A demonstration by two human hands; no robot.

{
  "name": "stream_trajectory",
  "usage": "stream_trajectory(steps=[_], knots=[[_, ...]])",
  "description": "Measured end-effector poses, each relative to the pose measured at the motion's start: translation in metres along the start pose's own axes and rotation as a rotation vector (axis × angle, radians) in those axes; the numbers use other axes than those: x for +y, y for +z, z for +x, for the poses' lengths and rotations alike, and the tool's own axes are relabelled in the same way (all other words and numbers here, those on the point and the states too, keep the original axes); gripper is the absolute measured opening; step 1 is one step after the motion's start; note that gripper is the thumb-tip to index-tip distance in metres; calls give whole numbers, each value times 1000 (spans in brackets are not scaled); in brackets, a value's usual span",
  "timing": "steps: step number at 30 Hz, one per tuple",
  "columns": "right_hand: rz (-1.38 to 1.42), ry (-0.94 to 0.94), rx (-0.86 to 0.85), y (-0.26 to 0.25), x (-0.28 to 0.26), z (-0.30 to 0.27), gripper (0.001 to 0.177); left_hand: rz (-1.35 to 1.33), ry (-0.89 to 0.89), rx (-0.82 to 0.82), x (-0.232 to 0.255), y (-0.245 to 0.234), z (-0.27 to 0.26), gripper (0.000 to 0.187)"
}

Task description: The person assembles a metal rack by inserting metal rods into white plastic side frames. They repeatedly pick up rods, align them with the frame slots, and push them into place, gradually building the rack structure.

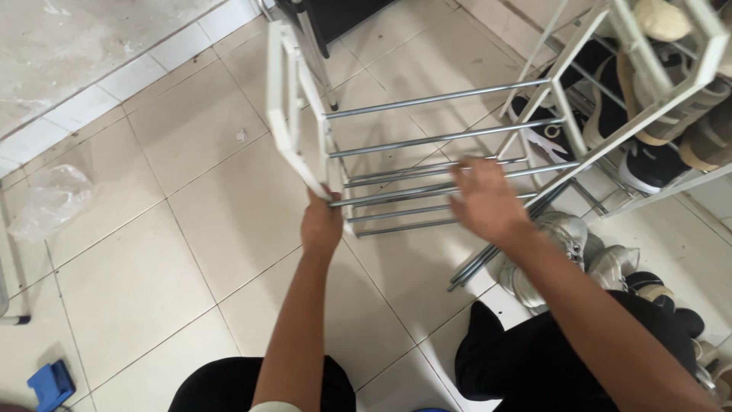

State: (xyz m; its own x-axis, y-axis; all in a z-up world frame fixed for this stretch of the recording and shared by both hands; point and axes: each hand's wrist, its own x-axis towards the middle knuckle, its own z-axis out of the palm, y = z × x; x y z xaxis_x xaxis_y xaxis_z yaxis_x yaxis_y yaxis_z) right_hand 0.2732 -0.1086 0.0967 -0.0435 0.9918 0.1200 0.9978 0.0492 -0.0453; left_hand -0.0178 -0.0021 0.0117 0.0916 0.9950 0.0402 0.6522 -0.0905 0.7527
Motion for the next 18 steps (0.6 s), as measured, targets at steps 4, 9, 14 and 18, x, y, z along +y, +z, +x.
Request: stream_trajectory(steps=[4, 9, 14, 18], knots=[[41, 150, 250, -13, 47, -40, 25, 73, -131, 36, -9, -26, 10, 35], [33, 527, 123, -4, 58, -66, 44, 113, -280, -36, -18, -51, 6, 49], [57, 817, -33, -6, 72, -61, 54, 324, -224, -111, -25, -55, 7, 59], [194, 822, 46, 1, 89, -68, 46, 379, -289, -173, -28, -58, 8, 64]])
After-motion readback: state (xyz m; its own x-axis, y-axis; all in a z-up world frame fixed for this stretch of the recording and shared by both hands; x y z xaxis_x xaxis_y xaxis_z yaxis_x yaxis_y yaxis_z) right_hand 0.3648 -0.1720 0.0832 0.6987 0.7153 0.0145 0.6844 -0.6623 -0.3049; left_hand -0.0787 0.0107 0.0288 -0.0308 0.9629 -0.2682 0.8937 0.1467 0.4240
